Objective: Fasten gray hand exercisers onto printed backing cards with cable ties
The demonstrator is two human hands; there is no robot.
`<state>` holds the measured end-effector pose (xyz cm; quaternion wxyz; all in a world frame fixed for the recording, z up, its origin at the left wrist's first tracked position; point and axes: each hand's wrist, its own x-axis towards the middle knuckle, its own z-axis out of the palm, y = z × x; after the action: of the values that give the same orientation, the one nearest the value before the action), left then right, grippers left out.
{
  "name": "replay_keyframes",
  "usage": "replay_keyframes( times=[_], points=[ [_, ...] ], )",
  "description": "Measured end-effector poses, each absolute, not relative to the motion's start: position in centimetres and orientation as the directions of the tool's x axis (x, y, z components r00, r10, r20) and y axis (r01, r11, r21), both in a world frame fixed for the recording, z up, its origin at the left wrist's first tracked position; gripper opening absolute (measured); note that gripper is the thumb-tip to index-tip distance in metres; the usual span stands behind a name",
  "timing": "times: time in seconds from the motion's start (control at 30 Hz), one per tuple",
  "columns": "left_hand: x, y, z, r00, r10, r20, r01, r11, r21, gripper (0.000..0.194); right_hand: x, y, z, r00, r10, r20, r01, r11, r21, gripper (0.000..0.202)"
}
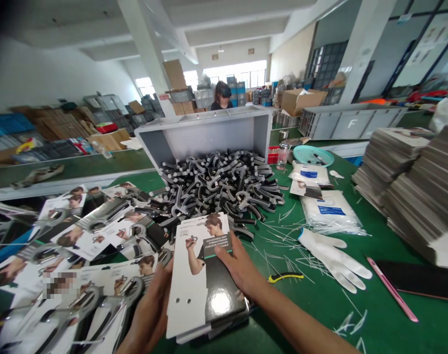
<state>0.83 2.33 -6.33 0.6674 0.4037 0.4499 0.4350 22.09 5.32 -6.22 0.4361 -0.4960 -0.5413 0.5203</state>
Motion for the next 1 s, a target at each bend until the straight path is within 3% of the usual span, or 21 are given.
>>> replay_keyframes(
  times=[0.07,0.2,0.3,0.4,0.53,0.7,0.87,1.0],
  points=[
    [0.8,2.0,-6.1,0.174,0.948,-0.268,-0.255,0.306,0.917,0.077,22.1,5.6,-6.4,-0.131,0.991,-0.033,0.105,-0.019,-0.994,0.079],
    [0.9,2.2,-5.7,0.071,0.941,-0.331,-0.076,0.336,0.939,0.086,22.5,5.4,-6.1,-0.123,0.989,-0.081,0.132,-0.064,-0.989,0.075],
    [1.0,3.0,-5.0,0.092,0.912,-0.399,-0.105,0.408,0.907,0.075,23.5,5.0,-6.1,-0.143,0.982,-0.124,0.161,-0.100,-0.982,0.068],
    [0.8,3.8,-4.9,0.101,0.920,-0.380,-0.054,0.386,0.921,0.068,25.6,4.8,-7.4,-0.096,0.994,-0.050,0.338,-0.015,-0.941,0.055],
    [0.5,4.2,-5.9,0.028,0.952,-0.303,0.075,0.301,0.951,0.063,30.6,6.1,-10.3,0.038,0.999,0.034,0.588,0.006,-0.809,0.043],
    [0.5,4.2,-7.2,0.019,0.949,-0.316,0.031,0.315,0.948,0.067,37.6,9.7,-12.9,0.175,0.984,0.029,0.797,-0.124,-0.591,0.022],
    [0.6,4.3,-7.2,0.046,0.945,-0.324,-0.028,0.326,0.945,0.071,39.7,12.9,-14.2,0.241,0.965,-0.104,0.893,-0.262,-0.365,0.032],
    [0.8,4.2,-6.8,0.060,0.938,-0.343,-0.060,0.346,0.936,0.069,39.8,14.1,-14.6,0.211,0.962,-0.176,0.923,-0.255,-0.288,0.032]
  ],
)
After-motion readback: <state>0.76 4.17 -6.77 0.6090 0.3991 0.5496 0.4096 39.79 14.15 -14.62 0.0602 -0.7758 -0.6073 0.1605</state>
